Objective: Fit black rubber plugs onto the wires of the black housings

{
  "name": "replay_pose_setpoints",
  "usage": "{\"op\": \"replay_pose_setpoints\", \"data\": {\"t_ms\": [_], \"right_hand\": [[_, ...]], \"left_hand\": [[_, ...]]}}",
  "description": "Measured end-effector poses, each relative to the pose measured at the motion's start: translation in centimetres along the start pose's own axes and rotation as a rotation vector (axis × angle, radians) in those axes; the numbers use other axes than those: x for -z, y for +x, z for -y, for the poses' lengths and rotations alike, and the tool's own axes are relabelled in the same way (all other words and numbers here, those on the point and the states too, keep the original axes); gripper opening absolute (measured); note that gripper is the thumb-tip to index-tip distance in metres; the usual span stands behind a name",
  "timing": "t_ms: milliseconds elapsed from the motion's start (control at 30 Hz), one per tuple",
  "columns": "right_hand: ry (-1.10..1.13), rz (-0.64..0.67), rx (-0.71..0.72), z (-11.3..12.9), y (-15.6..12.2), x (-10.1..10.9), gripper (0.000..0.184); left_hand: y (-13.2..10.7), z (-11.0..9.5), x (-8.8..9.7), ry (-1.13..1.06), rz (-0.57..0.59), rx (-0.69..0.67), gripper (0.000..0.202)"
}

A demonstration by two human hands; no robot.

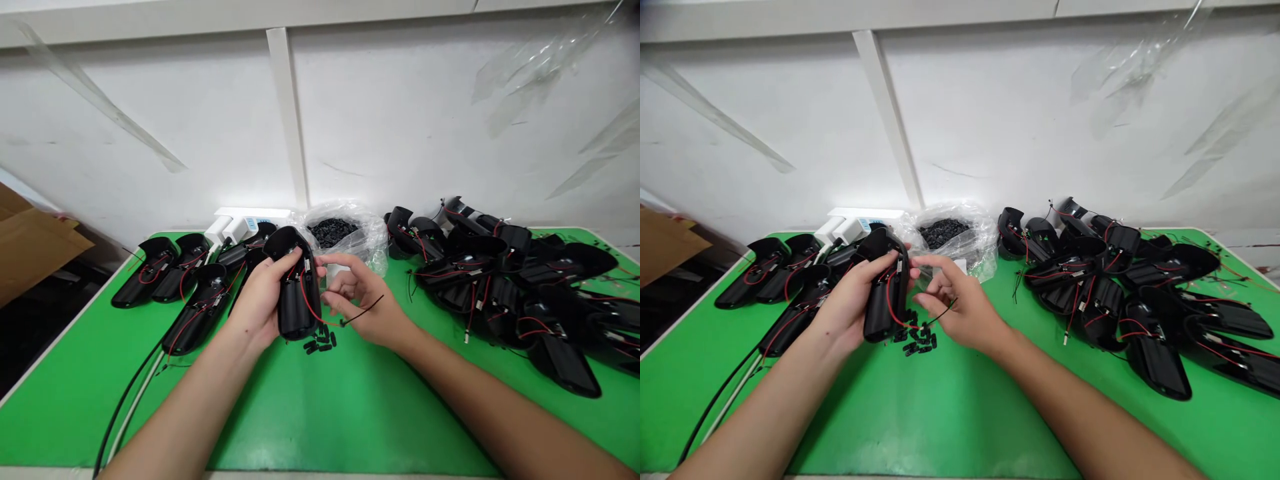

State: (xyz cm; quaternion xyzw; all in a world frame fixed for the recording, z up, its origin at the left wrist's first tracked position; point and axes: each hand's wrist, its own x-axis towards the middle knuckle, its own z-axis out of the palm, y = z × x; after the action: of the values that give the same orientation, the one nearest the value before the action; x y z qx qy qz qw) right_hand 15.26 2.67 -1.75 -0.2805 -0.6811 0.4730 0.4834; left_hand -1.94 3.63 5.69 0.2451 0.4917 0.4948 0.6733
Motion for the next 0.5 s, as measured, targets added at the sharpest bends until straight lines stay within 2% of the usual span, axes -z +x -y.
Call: {"op": "replay_pose_setpoints", "data": {"t_ms": [67, 133, 200, 233, 367, 500], "right_hand": [[-0.184, -0.039, 0.068, 0.0, 0.0, 0.3, 0.045], [-0.339, -0.029, 0.145, 0.0, 0.1, 0.7, 0.031], [-0.437, 0.057, 0.191, 0.2, 0.1, 1.0, 0.015], [-0.468, 0.117, 0.193, 0.3, 0.2, 1.1, 0.013], [-0.485, 0.359, 0.059, 0.8, 0.1, 1.8, 0.017], [-0.457, 0.481, -0.064, 1.2, 0.0, 2.3, 0.017]], "left_hand": [[0.2, -0.5, 0.2, -0.062, -0.017, 0.079, 0.018], [0.3, -1.0, 0.4, -0.126, -0.027, 0.113, 0.015], [0.3, -1.5, 0.6, -0.165, -0.039, 0.106, 0.017], [0.3, -1.7, 0.7, -0.176, -0.042, 0.093, 0.018], [0.2, -1.9, 1.0, -0.202, -0.024, 0.036, 0.026], [0.3, -1.9, 1.1, -0.207, -0.023, 0.047, 0.028]]}}
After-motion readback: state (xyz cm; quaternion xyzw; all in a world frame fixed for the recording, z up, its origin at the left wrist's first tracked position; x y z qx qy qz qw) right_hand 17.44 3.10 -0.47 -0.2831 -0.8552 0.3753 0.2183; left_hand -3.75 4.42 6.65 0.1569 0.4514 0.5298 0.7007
